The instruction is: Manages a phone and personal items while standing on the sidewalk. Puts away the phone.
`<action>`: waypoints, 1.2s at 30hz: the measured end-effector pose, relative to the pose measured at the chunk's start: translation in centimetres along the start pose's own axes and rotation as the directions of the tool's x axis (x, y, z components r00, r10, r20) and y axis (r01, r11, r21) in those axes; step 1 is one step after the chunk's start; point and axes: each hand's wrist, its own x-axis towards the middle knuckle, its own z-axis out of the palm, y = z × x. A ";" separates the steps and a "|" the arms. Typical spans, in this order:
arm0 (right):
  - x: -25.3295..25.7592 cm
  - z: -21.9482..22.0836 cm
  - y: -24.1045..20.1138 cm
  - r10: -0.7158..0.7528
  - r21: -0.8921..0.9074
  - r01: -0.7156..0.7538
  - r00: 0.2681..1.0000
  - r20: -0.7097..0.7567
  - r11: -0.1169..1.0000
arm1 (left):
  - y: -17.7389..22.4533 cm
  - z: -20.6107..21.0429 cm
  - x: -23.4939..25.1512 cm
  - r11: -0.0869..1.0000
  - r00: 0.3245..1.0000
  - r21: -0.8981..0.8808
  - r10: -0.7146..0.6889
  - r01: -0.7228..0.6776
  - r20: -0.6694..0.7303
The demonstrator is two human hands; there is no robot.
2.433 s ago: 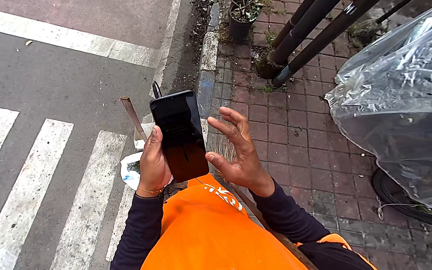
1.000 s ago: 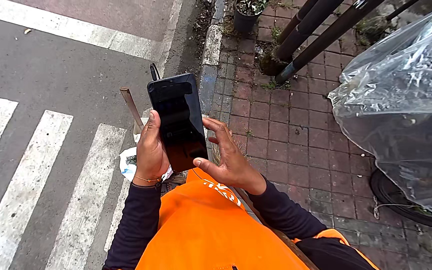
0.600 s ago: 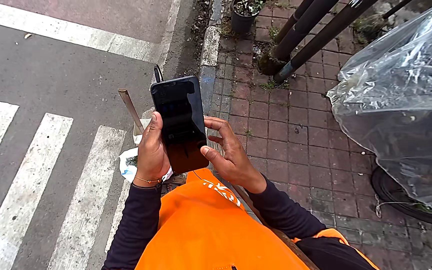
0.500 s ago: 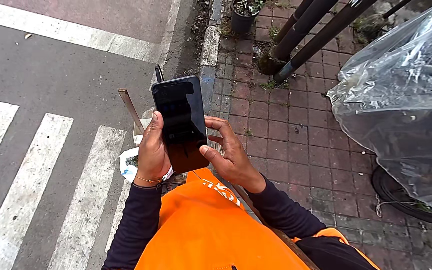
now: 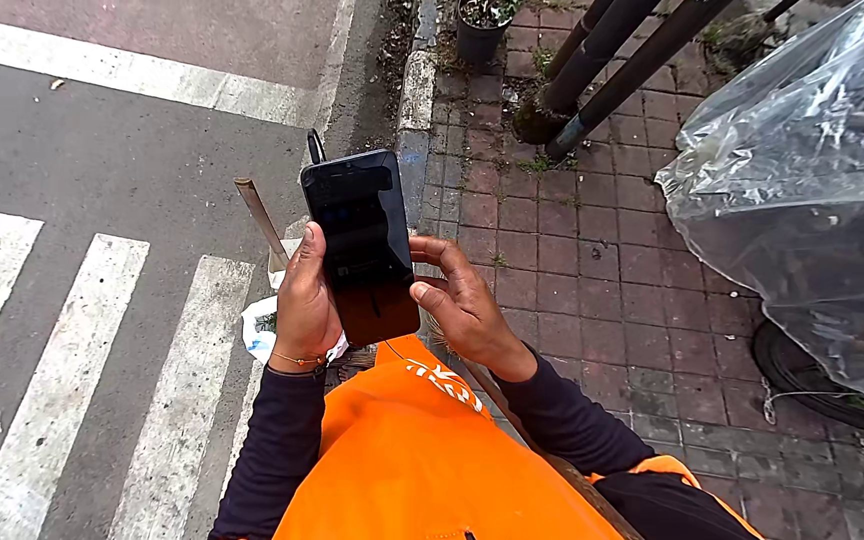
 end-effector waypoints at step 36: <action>1.5 -2.5 1.4 0.144 0.753 -0.415 0.905 0.401 0.511 | -1.9 2.7 3.0 0.999 1.000 0.036 -0.016 0.017 -0.023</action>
